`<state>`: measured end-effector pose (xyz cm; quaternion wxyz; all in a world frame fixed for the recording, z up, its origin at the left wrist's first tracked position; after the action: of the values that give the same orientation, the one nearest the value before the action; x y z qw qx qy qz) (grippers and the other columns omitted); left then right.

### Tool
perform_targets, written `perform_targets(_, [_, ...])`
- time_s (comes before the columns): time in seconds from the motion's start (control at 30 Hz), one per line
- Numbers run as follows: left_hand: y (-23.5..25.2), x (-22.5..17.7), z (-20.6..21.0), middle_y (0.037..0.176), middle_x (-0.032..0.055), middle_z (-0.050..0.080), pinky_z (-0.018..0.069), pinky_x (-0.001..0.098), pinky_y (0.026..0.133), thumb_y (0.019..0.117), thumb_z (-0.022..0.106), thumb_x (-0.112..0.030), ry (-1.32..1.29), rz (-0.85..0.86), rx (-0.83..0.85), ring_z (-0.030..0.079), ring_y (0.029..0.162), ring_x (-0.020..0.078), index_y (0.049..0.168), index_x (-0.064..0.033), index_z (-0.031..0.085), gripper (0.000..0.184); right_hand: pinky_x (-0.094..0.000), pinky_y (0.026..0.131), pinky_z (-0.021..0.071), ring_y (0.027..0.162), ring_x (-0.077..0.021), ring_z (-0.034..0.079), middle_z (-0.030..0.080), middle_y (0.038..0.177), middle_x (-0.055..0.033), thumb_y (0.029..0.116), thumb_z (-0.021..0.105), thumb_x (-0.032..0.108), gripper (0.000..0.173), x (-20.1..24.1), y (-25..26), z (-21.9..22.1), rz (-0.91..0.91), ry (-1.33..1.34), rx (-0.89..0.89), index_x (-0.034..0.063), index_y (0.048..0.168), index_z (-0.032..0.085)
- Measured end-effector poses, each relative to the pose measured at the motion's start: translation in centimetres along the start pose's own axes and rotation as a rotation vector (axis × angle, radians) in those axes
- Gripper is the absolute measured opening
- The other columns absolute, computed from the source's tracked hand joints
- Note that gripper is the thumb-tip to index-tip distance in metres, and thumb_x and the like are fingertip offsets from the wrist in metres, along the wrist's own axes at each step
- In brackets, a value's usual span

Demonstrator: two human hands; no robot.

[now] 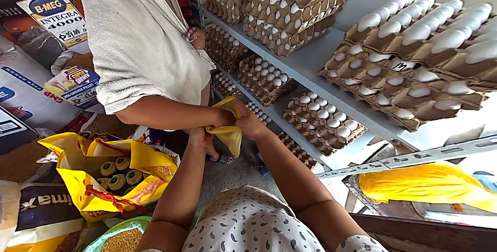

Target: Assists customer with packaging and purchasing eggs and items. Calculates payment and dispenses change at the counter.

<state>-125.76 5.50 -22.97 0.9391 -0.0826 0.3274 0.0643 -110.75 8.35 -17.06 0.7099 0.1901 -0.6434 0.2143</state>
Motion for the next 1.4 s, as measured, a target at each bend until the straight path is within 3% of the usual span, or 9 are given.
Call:
perform_targets(0.07, [-0.2,-0.1,0.1,0.085,0.0059,0.072,0.0611,0.0321,0.068,0.1055,0.052,-0.025,0.001,0.001,-0.009,0.071,0.075,0.0147,0.097,-0.0131,0.069,0.022,-0.0497,0.1,0.0517,0.138,-0.0258,0.048,0.037,0.161,-0.0137,0.0654,0.049,-0.012,0.101,0.2,-0.3,0.0,-0.016,-0.003,0.002,0.0147,0.161,0.028])
perform_targets(0.13, [-0.3,-0.2,0.3,0.085,0.0051,0.072,0.061,0.0326,0.068,0.1049,0.053,-0.028,0.015,0.004,-0.008,0.071,0.074,0.0146,0.097,-0.0144,0.069,0.023,-0.0485,0.097,0.0534,0.134,-0.0252,0.051,0.041,0.157,-0.0134,0.067,0.047,-0.013,0.099,0.7,-0.7,0.2,-0.037,0.013,0.005,0.0155,0.16,0.029])
perform_targets(0.3, [-0.5,-0.2,0.5,0.086,0.004,0.073,0.0614,0.0337,0.071,0.1097,0.038,-0.027,0.021,0.005,-0.017,0.072,0.078,0.0145,0.098,-0.0156,0.068,0.034,-0.0458,0.093,0.056,0.125,-0.0233,0.057,0.05,0.149,-0.0128,0.0689,0.047,-0.016,0.097,1.1,-0.8,0.2,-0.085,0.04,0.016,0.0151,0.159,0.031])
perform_targets(0.43, [-0.4,-0.3,1.4,0.099,0.0103,0.072,0.0614,0.0394,0.08,0.1096,0.044,-0.02,0.061,0.001,0.002,0.072,0.09,0.0203,0.116,-0.0092,0.063,0.023,-0.045,0.094,0.0559,0.121,-0.0228,0.061,0.055,0.144,-0.0137,0.0706,0.046,-0.018,0.094,0.4,-0.5,-0.2,-0.077,0.082,0.007,0.0159,0.157,0.034])
perform_targets(0.6, [-0.4,-0.1,1.4,0.1,0.0141,0.072,0.0619,0.0412,0.08,0.1098,0.043,-0.018,0.068,-0.023,-0.025,0.072,0.09,0.0227,0.116,-0.0039,0.062,0.024,-0.0425,0.101,0.0538,0.128,-0.0218,0.058,0.051,0.15,-0.0143,0.0718,0.047,-0.019,0.092,0.0,-0.5,-0.6,-0.064,0.068,-0.015,0.0141,0.157,0.036])
perform_targets(0.97, [-0.5,0.5,1.8,0.097,0.0141,0.072,0.0621,0.0379,0.078,0.11,0.043,-0.015,0.102,-0.045,-0.066,0.072,0.087,0.0213,0.116,-0.0022,0.06,0.022,-0.0421,0.098,0.055,0.123,-0.0223,0.06,0.054,0.145,-0.0157,0.0718,0.046,-0.019,0.091,-0.7,-0.7,-1.7,-0.012,0.084,-0.062,0.0147,0.156,0.037])
perform_targets(1.07, [-0.5,0.6,1.9,0.097,0.0143,0.072,0.0623,0.0377,0.076,0.1099,0.044,-0.015,0.099,-0.056,-0.064,0.073,0.086,0.0214,0.117,-0.0025,0.06,0.022,-0.0425,0.095,0.0559,0.12,-0.0219,0.062,0.056,0.141,-0.0145,0.0702,0.046,-0.018,0.088,-0.7,-0.6,-1.8,-0.033,0.094,-0.056,0.0148,0.152,0.042])
perform_targets(1.4, [-0.6,0.5,2.2,0.098,0.0133,0.072,0.0619,0.0387,0.079,0.1093,0.046,-0.016,0.076,-0.054,-0.082,0.072,0.088,0.0216,0.115,-0.0042,0.062,0.021,-0.043,0.095,0.0549,0.119,-0.0221,0.061,0.056,0.141,-0.0135,0.0757,0.042,-0.021,0.082,-0.8,-0.3,-1.8,-0.033,0.148,-0.057,0.0154,0.149,0.044])
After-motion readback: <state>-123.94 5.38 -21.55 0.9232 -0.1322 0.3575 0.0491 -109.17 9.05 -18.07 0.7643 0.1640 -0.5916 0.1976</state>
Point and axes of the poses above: each hand's wrist, its own y-axis towards the middle knuckle, its own z-axis out of the palm, x = y × z, the point moved 9 cm from there along y, towards the middle knuckle
